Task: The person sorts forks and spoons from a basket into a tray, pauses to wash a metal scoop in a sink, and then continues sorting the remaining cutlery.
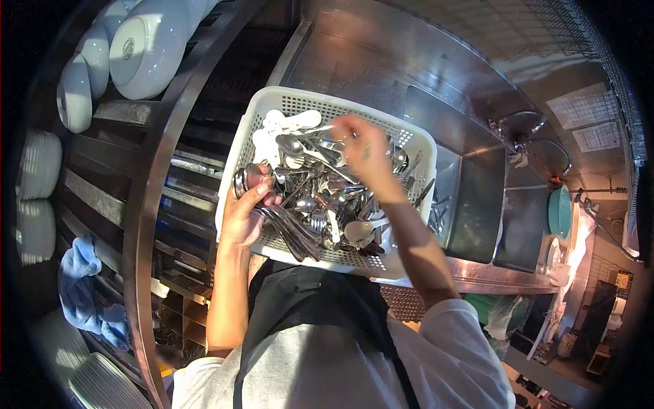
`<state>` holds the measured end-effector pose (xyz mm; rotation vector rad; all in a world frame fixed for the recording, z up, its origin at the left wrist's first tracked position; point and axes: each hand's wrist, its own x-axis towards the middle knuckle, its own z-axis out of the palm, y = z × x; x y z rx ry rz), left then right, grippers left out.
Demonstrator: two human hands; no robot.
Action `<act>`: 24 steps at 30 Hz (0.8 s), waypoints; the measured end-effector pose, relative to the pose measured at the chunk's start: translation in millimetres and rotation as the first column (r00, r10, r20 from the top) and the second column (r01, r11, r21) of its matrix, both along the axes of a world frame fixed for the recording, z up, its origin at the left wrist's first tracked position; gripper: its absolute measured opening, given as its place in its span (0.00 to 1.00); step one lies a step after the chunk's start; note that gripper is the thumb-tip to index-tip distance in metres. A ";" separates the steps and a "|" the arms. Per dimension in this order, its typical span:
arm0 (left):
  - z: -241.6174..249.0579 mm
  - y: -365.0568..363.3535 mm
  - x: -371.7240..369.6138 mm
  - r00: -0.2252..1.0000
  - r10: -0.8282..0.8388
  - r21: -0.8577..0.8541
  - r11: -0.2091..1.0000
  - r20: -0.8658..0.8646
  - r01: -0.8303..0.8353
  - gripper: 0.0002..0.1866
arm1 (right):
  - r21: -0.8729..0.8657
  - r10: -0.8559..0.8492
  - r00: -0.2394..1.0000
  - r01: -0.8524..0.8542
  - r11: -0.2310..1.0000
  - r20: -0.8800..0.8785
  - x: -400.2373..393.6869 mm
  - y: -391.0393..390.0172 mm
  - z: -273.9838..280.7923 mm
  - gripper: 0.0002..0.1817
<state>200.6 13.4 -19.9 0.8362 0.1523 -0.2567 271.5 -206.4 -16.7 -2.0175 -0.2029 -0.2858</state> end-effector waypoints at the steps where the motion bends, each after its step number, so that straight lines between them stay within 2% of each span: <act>1: -2.0 1.9 -2.5 1.000 0.004 -0.005 1.000 -0.001 -0.004 0.17 | -0.193 -0.169 0.978 0.144 0.971 -0.123 12.3 -25.1 -7.9 0.09; 2: -3.4 3.8 -4.2 1.000 0.019 -0.052 0.998 -0.007 -0.019 0.18 | -0.357 -0.236 0.955 0.160 0.920 -0.181 21.8 -56.2 -23.2 0.10; 4: -8.1 9.6 -5.0 0.999 0.039 -0.098 0.994 -0.010 -0.040 0.18 | -0.537 -0.347 0.918 0.198 0.820 -0.192 27.7 -99.0 -63.6 0.09; 6: -13.4 12.9 -4.7 0.998 -0.045 -0.203 0.978 0.045 0.053 0.22 | -0.574 -0.331 0.922 0.164 0.802 -0.199 25.4 -104.0 -83.0 0.11; 8: -13.8 11.6 -6.5 0.997 -0.051 -0.236 0.970 0.052 0.062 0.20 | -0.608 -0.318 0.923 0.128 0.784 -0.216 20.5 -106.2 -98.0 0.15; 10: -12.5 11.0 -5.1 0.998 -0.041 -0.217 0.975 0.047 0.050 0.20 | -0.692 -0.474 0.870 0.258 0.674 -0.138 18.2 -95.4 -99.6 0.22; 11: -14.5 12.4 -5.6 0.998 -0.037 -0.207 0.977 0.053 0.047 0.20 | -0.690 -0.473 0.871 0.259 0.675 -0.136 20.4 -94.1 -96.8 0.22; 13: -12.8 13.4 -7.4 0.998 -0.028 -0.203 0.978 0.051 0.038 0.19 | -0.753 -0.646 0.663 0.185 0.631 -0.378 22.2 -87.9 -78.9 0.29; 17: -15.1 14.0 -9.7 0.998 -0.029 -0.228 0.973 0.052 0.040 0.19 | -0.674 -0.616 0.713 0.275 0.685 -0.335 18.2 -99.6 -103.3 0.28; 19: -17.8 11.0 -10.1 0.999 -0.036 -0.242 0.969 0.040 0.045 0.19 | -0.504 -0.538 0.751 0.318 0.803 -0.382 20.4 -103.4 -107.2 0.28; 20: -18.8 9.3 -8.8 0.999 -0.035 -0.252 0.967 0.031 0.041 0.19 | -0.505 -0.545 0.749 0.327 0.799 -0.376 23.7 -106.9 -107.0 0.28; 22: -19.5 6.8 -7.6 0.998 -0.055 -0.255 0.965 0.038 0.063 0.19 | -0.621 -0.550 0.611 0.119 0.775 -0.570 28.7 -105.9 -97.9 0.30; 23: -18.5 4.8 -7.2 0.997 -0.066 -0.252 0.965 0.047 0.076 0.19 | -0.684 -0.597 0.574 0.085 0.724 -0.560 33.1 -102.4 -93.8 0.31; 24: -17.0 3.3 -7.5 0.996 -0.076 -0.247 0.965 0.056 0.087 0.19 | -0.684 -0.599 0.577 0.093 0.723 -0.555 29.7 -95.8 -85.6 0.31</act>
